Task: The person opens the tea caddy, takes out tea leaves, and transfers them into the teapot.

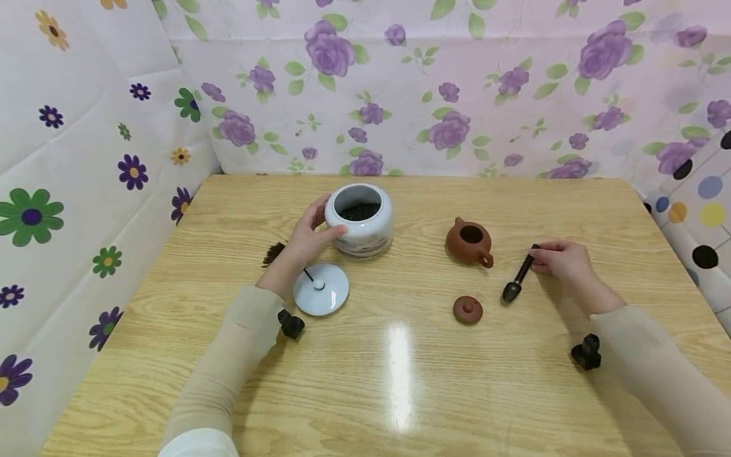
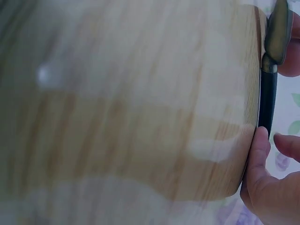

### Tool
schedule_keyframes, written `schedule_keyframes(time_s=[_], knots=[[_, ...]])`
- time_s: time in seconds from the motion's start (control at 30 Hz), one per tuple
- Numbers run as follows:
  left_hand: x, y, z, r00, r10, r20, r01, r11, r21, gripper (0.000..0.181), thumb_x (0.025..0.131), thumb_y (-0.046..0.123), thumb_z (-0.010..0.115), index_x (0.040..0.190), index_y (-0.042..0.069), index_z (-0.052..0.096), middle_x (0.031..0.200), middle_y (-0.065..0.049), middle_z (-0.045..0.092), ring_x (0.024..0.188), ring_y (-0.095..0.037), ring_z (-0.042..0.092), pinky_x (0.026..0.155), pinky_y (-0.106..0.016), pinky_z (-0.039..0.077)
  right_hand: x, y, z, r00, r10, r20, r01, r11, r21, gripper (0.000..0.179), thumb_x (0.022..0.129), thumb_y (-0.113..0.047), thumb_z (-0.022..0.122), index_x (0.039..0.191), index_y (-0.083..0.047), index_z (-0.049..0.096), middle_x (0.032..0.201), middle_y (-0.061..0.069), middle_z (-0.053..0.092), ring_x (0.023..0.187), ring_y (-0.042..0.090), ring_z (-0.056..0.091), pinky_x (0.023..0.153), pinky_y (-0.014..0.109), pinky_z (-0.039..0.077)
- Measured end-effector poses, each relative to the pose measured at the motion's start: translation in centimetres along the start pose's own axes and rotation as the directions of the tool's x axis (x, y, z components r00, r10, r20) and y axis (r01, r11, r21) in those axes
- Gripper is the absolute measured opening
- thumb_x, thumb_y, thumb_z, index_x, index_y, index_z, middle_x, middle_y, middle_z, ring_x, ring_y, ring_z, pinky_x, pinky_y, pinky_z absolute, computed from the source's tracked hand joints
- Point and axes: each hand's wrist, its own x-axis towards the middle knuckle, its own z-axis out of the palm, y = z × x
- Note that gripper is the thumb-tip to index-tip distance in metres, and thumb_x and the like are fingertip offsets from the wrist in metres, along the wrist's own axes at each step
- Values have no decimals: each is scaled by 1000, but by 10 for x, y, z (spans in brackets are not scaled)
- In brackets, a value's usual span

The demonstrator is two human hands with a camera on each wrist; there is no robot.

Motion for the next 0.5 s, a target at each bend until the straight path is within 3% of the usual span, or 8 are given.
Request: schedule_keyframes(time_s=[0.3, 0.5], knots=[[0, 4, -1, 1000, -7, 5, 7, 1000, 3, 85, 83, 35, 73, 151, 28, 24, 152, 0, 33, 141, -22, 27, 114, -50, 25, -3, -2, -4, 1000, -15, 25, 16, 1000, -10, 56, 97, -14, 54, 138, 16, 32, 79, -17, 57, 72, -5, 64, 77, 20, 56], [1, 5, -2, 1000, 14, 10, -14, 999, 34, 83, 84, 31, 73, 151, 25, 25, 152, -2, 32, 140, -24, 29, 112, -49, 30, -12, -8, -3, 996, -83, 21, 84, 993, -77, 58, 97, -22, 55, 137, 15, 36, 85, -15, 58, 74, -5, 63, 76, 20, 56]])
